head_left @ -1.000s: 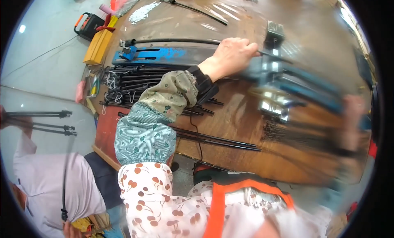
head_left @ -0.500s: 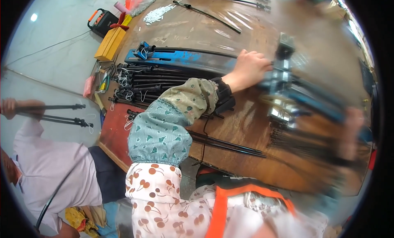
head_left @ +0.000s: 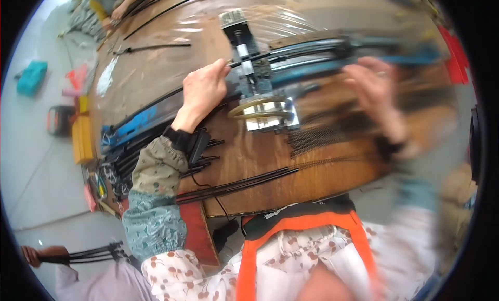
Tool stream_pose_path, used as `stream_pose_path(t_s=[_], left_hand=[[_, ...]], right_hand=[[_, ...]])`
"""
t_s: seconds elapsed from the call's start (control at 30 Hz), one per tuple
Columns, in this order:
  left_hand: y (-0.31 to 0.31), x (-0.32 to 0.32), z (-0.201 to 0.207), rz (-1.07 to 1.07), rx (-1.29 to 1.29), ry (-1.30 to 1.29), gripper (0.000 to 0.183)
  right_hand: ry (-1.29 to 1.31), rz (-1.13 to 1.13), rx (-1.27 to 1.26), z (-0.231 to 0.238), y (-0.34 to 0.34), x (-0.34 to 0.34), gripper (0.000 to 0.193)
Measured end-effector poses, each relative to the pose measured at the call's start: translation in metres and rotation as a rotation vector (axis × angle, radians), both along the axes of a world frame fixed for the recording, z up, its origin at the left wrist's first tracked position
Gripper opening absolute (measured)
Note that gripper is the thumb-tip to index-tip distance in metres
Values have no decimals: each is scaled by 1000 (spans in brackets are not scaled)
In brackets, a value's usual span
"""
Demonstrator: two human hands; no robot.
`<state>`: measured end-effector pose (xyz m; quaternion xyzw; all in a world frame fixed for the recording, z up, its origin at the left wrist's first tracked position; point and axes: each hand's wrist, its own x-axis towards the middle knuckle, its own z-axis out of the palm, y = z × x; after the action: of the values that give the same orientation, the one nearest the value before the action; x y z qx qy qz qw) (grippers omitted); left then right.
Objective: The worker is using a specialized machine to bend and process metal wires on a wooden workbench.
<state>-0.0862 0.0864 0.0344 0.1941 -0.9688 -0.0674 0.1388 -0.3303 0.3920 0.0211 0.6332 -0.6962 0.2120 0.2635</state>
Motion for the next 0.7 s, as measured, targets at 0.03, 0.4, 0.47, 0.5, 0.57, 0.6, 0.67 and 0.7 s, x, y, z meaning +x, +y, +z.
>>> stream_pose_path(t_s=[0.03, 0.4, 0.47, 0.5, 0.57, 0.6, 0.67, 0.7], left_hand=[[0, -2, 0, -4, 1, 13, 17], [7, 3, -9, -36, -7, 80, 19], [4, 0, -19, -40, -95, 107, 14], [5, 2, -21, -88, -109, 193, 9], [-4, 1, -22, -68, -230, 209, 7], [-12, 0, -23, -176, -252, 238, 7], [-24, -12, -18, -327, -426, 242, 7], [-22, -19, -13, -327, -526, 282, 5]], right_hand=[[-49, 19, 1, -6, 3, 4, 29], [-461, 242, 114, -30, -29, 37, 19], [-476, 285, 58, -43, -34, 34, 18], [-494, 335, 0, -47, -29, 38, 17], [-633, 366, 85, -44, -42, 25, 22], [-613, 323, 125, -32, -37, 37, 16], [-573, 294, 160, -24, -25, 44, 12], [-458, 223, 223, -24, -14, 48, 16]])
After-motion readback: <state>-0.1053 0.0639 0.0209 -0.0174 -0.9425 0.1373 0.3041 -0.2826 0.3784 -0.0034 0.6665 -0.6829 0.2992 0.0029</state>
